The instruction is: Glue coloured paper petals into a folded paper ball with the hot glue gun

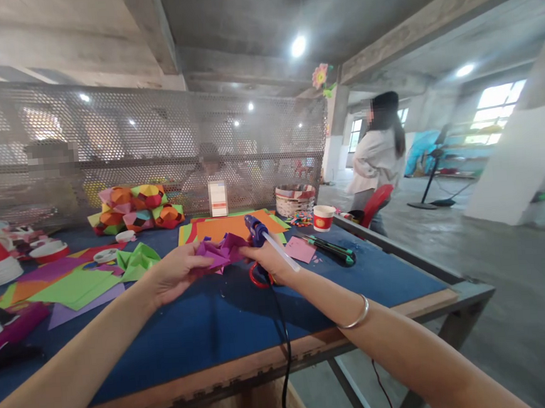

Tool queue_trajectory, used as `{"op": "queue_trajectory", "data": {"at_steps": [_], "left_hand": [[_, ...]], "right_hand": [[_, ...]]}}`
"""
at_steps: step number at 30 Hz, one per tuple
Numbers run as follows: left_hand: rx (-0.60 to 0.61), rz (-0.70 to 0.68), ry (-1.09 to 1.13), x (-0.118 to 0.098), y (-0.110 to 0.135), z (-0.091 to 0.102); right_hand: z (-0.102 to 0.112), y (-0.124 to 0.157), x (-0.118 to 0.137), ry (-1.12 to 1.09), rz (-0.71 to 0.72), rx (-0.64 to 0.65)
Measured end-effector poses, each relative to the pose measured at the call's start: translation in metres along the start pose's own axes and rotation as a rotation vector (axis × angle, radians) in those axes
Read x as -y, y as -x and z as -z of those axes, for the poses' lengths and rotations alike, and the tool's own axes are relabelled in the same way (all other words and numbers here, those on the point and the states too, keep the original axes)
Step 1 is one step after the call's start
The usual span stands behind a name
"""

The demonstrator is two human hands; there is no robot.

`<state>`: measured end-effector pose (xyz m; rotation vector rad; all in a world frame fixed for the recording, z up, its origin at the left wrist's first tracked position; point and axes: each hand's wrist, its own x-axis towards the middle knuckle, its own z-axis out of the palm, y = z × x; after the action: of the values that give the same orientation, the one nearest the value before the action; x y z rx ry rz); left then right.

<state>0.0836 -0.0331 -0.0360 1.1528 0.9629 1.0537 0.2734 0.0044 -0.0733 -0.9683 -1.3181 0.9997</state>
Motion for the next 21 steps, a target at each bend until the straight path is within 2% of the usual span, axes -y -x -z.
{"op": "queue_trajectory", "data": {"at_steps": [5,10,15,18,21], "left_hand": [[-0.197,-0.135,-0.013,0.006,-0.004,-0.001],[-0.259,-0.416,-0.078,0.010,-0.002,-0.005],[-0.252,-0.716,-0.394,0.028,0.000,-0.015],[-0.296,-0.913,-0.607,0.037,-0.001,-0.021],[-0.364,-1.009,-0.704,0.038,-0.004,-0.022]], "right_hand": [[-0.001,-0.001,-0.001,-0.009,0.017,-0.011],[-0.001,-0.002,-0.002,-0.017,-0.026,-0.013],[-0.003,0.005,0.001,0.037,0.001,0.023],[-0.005,0.008,0.003,0.090,0.019,0.023],[-0.007,0.010,0.004,0.065,0.025,0.028]]}}
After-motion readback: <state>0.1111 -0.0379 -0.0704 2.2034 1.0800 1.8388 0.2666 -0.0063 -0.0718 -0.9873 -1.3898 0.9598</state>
